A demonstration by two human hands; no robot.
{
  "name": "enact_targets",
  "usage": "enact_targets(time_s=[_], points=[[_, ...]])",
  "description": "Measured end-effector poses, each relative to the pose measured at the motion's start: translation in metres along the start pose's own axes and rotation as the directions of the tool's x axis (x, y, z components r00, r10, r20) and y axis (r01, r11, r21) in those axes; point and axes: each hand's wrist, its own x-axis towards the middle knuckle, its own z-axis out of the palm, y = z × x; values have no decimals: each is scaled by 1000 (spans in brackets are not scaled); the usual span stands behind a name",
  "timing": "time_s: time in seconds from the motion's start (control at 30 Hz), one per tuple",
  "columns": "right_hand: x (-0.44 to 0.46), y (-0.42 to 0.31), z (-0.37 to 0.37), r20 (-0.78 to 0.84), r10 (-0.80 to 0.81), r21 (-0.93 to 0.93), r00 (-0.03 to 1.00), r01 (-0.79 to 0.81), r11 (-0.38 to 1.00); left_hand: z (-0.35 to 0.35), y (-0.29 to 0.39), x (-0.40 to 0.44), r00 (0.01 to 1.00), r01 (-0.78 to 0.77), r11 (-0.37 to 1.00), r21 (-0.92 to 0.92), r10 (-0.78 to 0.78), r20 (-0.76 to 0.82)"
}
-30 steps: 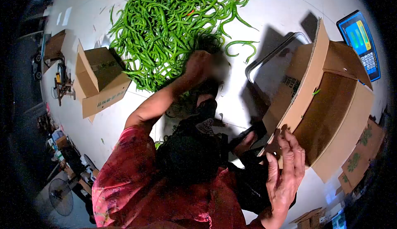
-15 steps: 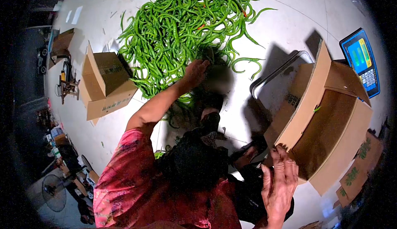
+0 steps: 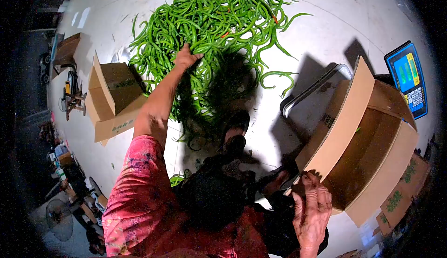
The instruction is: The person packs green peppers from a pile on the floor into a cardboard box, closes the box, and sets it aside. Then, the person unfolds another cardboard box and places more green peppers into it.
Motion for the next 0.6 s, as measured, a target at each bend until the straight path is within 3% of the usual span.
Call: enact_targets(time_s=[0.03,0.07,0.3,0.43,0.47,0.57,0.6], points=[[1,2,0,2,5,-1,1000,-5,1000,-2,-2,8,988,35,999,-19,-31,148],[2,2,1,-15,13,12,1000,-13,1000,1,-5,10,989,74,997,-10,-72,132],[4,0,3,-53,-18,17,998,19,1000,14,-10,13,998,-27,998,-50,30,51],[7,-1,5,-61,-19,12,998,20,1000,24,-15,2,995,-34,954,-299,59,75],[7,-1,5,-36,4,26,999,-3,1000,23,-15,-2,987,-32,945,-326,82,141],[7,-2,1,28,59,38,998,-60,998,41,-13,-1,994,-106,941,-323,105,-22],[9,-5,-1,35,73,35,997,-74,997,36,-10,-5,995,-87,936,-342,101,23]])
